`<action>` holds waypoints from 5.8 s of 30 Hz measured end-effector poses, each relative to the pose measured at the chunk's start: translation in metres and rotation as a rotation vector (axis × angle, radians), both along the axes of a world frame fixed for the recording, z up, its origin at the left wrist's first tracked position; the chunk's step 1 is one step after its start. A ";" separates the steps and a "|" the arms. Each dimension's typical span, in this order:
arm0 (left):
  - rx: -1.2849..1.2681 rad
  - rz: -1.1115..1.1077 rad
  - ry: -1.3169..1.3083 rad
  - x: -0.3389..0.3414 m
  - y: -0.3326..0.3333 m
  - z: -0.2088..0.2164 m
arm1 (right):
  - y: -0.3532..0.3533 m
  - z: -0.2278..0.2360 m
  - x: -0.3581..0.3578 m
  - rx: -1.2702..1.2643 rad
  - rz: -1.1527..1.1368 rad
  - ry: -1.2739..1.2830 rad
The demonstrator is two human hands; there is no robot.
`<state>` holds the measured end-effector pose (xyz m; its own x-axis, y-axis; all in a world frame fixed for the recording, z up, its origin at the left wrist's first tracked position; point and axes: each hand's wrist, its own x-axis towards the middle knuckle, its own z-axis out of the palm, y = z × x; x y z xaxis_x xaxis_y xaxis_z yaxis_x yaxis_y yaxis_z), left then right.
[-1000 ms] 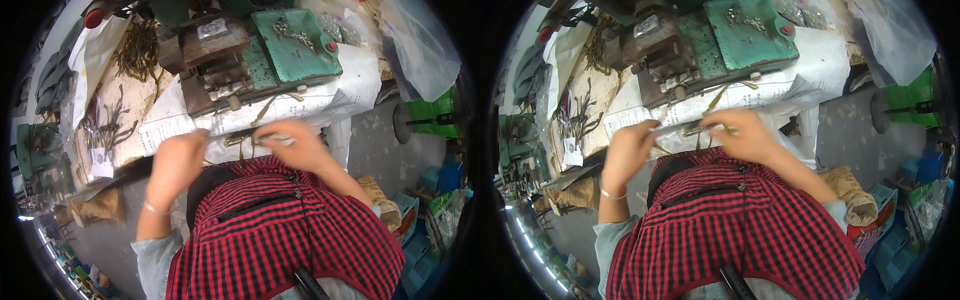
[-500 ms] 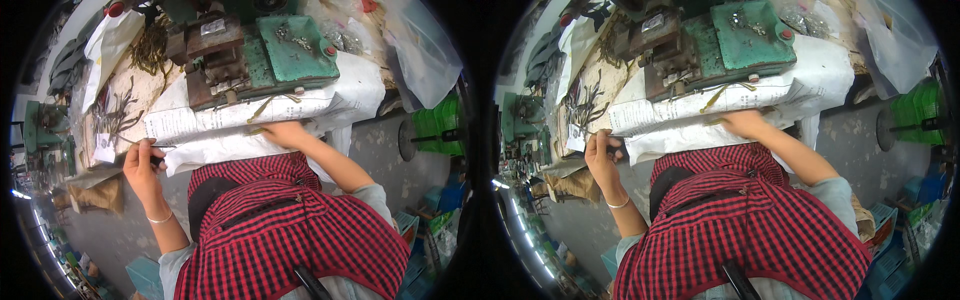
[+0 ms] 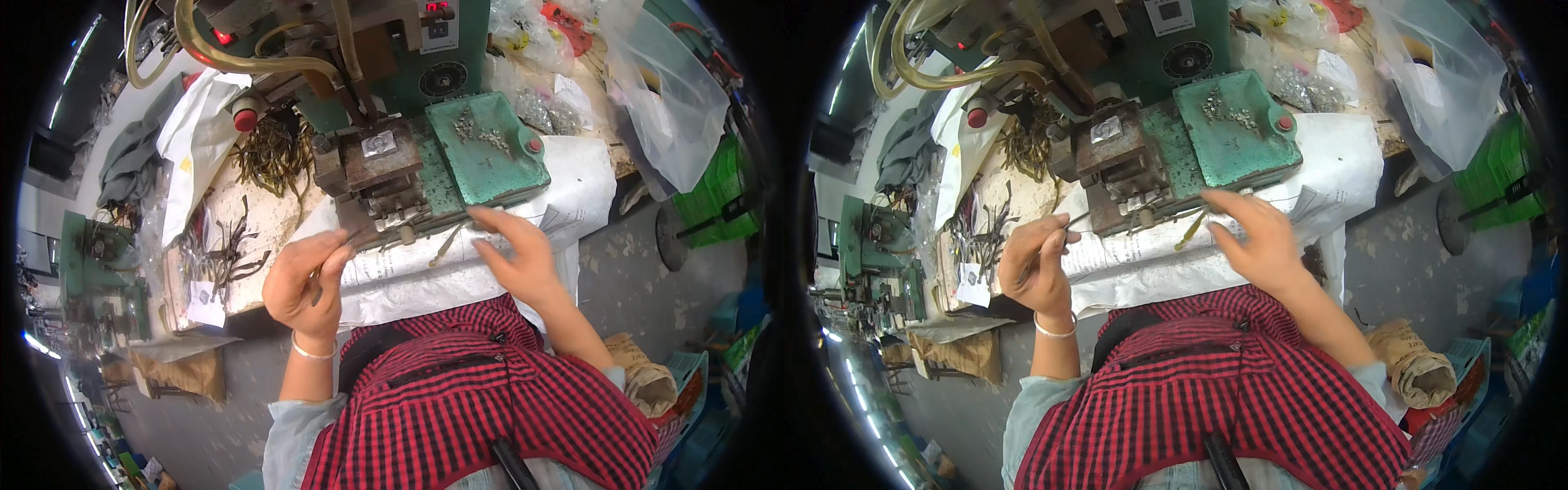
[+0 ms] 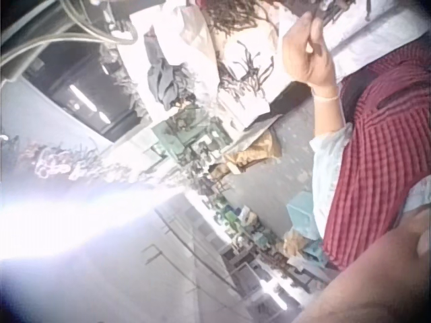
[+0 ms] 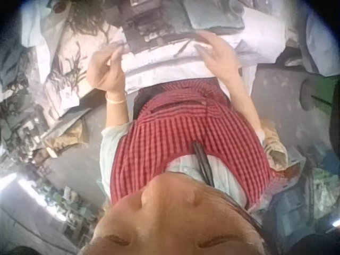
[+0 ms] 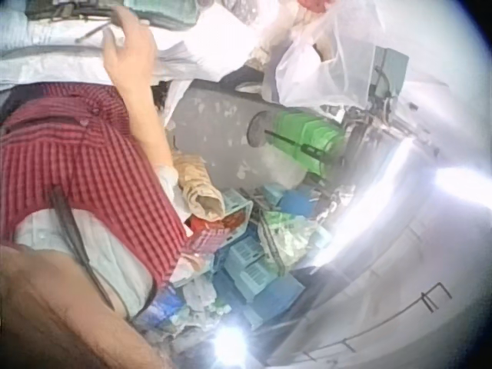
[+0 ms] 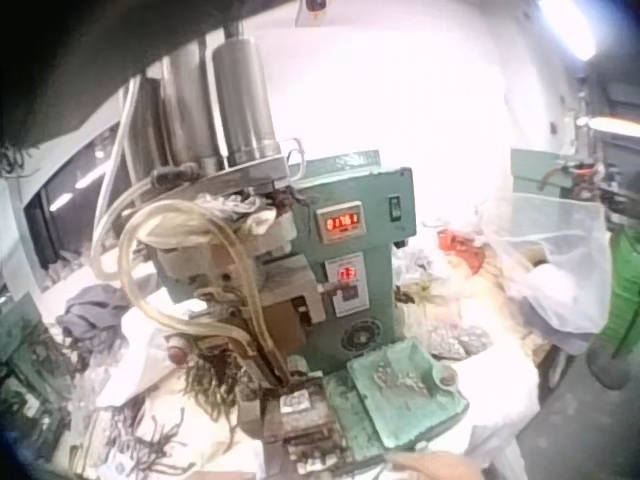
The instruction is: The person repeatedly picks small metallic components from a green tray and places them into a press machine, then removes the assembled pieces. The hands handle the components one at a time and deposit the finished items onto the work surface.
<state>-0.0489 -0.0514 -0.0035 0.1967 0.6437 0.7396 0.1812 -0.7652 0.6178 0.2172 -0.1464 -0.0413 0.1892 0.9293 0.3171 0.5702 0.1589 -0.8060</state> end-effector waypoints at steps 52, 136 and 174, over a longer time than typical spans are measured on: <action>0.189 -0.033 0.321 0.009 0.009 -0.021 | 0.098 -0.035 0.042 -0.136 -0.493 -0.663; -0.333 0.938 0.964 -0.116 0.203 -0.126 | 0.105 -0.039 0.032 0.067 -0.455 -0.059; 0.584 -0.023 0.344 0.053 0.054 0.015 | 0.127 0.027 0.017 0.109 -0.137 0.412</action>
